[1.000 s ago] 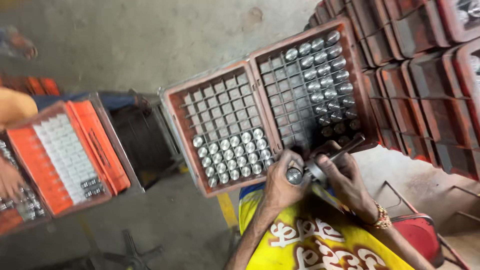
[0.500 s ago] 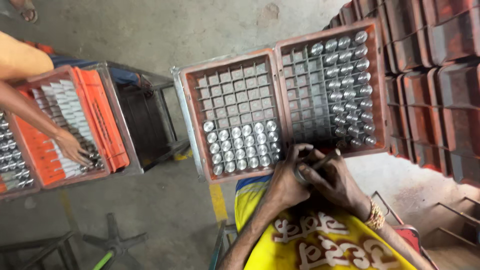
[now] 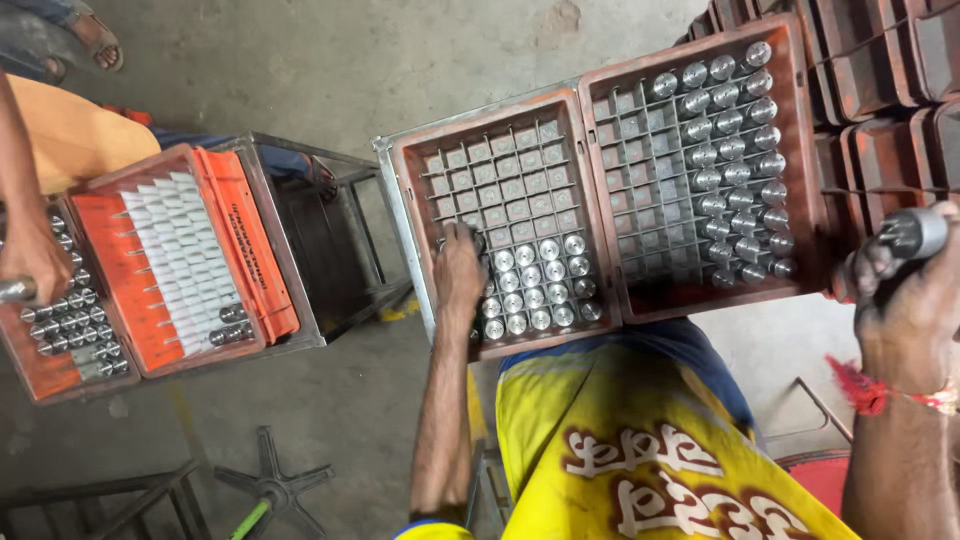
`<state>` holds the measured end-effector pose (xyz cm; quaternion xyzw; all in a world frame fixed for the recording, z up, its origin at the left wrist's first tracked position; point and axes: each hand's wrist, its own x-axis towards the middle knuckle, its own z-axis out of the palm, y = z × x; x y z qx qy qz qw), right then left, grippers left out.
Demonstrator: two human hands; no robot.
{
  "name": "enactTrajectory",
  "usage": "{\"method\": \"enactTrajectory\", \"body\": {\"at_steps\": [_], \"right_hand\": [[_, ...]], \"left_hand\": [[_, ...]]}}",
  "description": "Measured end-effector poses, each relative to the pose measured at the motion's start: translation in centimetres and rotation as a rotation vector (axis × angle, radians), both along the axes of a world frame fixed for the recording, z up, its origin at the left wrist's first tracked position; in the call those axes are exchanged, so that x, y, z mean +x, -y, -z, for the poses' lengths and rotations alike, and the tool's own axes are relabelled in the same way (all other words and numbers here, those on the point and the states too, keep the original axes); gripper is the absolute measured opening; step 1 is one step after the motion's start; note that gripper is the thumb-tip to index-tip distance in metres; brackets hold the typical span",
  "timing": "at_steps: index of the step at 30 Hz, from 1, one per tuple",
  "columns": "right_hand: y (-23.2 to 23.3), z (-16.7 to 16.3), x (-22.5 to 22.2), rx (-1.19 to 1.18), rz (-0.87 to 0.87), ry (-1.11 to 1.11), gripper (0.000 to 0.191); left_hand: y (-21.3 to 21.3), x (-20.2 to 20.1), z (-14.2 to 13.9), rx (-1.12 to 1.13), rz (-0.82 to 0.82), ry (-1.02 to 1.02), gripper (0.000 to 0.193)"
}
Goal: The person picks machined metal parts one at a time from a compartmentalized tray, works on each part with a hand tool, and places it into a grid tray. A coworker nearby handles additional trays of parts.
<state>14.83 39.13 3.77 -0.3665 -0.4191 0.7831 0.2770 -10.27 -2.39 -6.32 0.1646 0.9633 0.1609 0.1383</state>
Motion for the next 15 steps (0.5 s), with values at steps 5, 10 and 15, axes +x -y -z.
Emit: {"method": "enactTrajectory", "body": {"at_steps": [5,10,15], "right_hand": [[2.9,3.6,1.7,-0.062,0.04,0.101,0.027],[6.1,5.2,2.9,-0.246,0.088,0.199,0.024],[6.4,4.4,4.1,-0.258,0.112,0.327,0.02]], "left_hand": [[1.2,-0.9,2.5,-0.088,0.073,0.017,0.046],[-1.7,-1.8,-1.0,0.13,-0.007,-0.063,0.028],[-16.2,-2.3,-1.6,0.347,0.162,0.18,0.042]]}}
